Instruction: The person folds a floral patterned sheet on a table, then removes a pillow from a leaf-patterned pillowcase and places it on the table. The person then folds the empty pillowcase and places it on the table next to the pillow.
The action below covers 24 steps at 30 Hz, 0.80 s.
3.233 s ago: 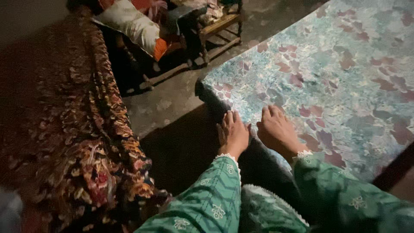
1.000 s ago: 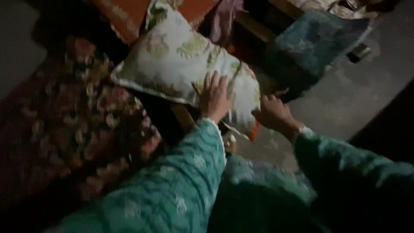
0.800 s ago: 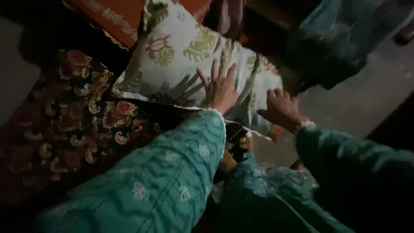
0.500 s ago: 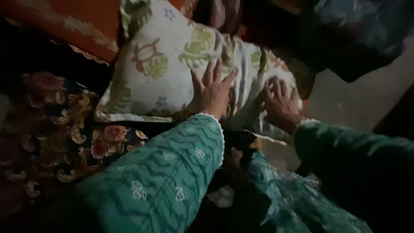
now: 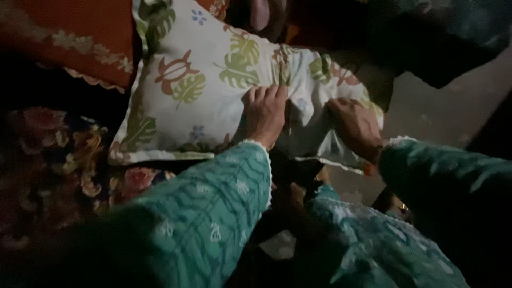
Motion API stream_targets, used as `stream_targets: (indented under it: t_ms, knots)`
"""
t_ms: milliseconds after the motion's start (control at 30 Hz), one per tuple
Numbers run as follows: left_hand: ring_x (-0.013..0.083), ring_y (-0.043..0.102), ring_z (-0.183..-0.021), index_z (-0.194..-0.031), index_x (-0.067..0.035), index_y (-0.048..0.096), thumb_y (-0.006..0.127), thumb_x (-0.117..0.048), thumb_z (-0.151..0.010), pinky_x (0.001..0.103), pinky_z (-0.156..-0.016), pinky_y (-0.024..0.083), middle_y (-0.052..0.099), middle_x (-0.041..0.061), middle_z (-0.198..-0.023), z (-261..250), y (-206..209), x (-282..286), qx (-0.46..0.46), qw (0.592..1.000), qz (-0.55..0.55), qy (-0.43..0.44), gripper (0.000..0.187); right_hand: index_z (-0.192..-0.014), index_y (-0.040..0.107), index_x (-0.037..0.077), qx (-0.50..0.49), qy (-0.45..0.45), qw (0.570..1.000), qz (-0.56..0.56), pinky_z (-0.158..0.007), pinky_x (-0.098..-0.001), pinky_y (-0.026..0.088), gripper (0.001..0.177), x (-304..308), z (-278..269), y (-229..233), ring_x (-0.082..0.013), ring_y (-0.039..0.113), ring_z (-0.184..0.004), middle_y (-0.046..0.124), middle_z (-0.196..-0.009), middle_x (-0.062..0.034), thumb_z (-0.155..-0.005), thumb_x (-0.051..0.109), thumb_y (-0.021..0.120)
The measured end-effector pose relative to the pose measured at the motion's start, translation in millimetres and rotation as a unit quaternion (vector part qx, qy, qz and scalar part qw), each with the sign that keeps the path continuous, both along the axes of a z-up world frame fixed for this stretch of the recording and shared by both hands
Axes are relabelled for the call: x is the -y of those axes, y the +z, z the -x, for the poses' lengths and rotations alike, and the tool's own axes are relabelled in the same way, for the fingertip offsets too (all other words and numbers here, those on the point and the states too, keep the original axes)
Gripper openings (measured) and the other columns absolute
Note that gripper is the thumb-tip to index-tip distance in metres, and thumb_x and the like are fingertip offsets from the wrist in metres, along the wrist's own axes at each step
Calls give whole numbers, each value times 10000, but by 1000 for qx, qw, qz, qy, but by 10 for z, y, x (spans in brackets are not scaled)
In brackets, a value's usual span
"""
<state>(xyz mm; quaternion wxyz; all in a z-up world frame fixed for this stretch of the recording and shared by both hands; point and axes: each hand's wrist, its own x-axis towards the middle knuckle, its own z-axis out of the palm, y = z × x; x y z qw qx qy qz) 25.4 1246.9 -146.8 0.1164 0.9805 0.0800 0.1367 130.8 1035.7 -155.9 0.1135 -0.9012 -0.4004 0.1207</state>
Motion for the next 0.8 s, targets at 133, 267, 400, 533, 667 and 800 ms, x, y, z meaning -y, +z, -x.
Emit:
stream_targets:
  t_ms: [133,267,400,533,667,800]
  knots:
    - [382,588,-1063,-1158,-43,587,563,-104,-1022,518,-964,420,636,174,-1148,25,123,130,-53,996,62,47,150,-1159,589,39,-59,-55,996,-28,-766,-538,518,217,163,169,198,-465,652,-904,686,-994,-256,-957,74,519]
    - [394,593,-1045,-1120,-44,575,524,-63,-1017,516,-940,422,639,178,-1101,19,227,377,-65,989,105,82,116,-1222,533,56,-130,-93,986,-57,-742,-532,528,232,380,226,255,-465,678,-852,684,-975,-271,-1051,180,438]
    - [386,598,-1006,-1064,-49,577,540,-81,-977,514,-916,417,653,163,-1050,102,380,802,-41,987,149,42,99,-1218,493,79,-138,-122,980,-69,-759,-552,500,256,1052,626,304,-485,664,-908,697,-995,-261,-1007,225,491]
    - [379,612,-1022,-1156,-69,604,554,-114,-1029,529,-887,423,676,150,-1065,158,545,1407,-57,982,179,-33,144,-1299,448,110,-124,-207,967,-76,-737,-544,507,378,1768,898,338,-474,675,-869,683,-977,-273,-948,238,505]
    - [344,633,-1050,-1139,-80,626,643,-118,-916,504,-917,453,705,117,-1087,107,663,2136,-55,979,156,-121,227,-1222,502,146,-112,-378,918,-48,-771,-542,517,225,2482,1080,506,-453,699,-896,706,-988,-248,-1008,215,511]
    - [331,648,-1030,-1294,-47,607,648,-114,-888,485,-884,478,724,106,-1098,52,809,2985,-53,967,184,-169,413,-1181,515,131,-63,-456,887,-40,-775,-539,523,238,3332,1273,773,-440,707,-905,720,-946,-237,-974,196,613]
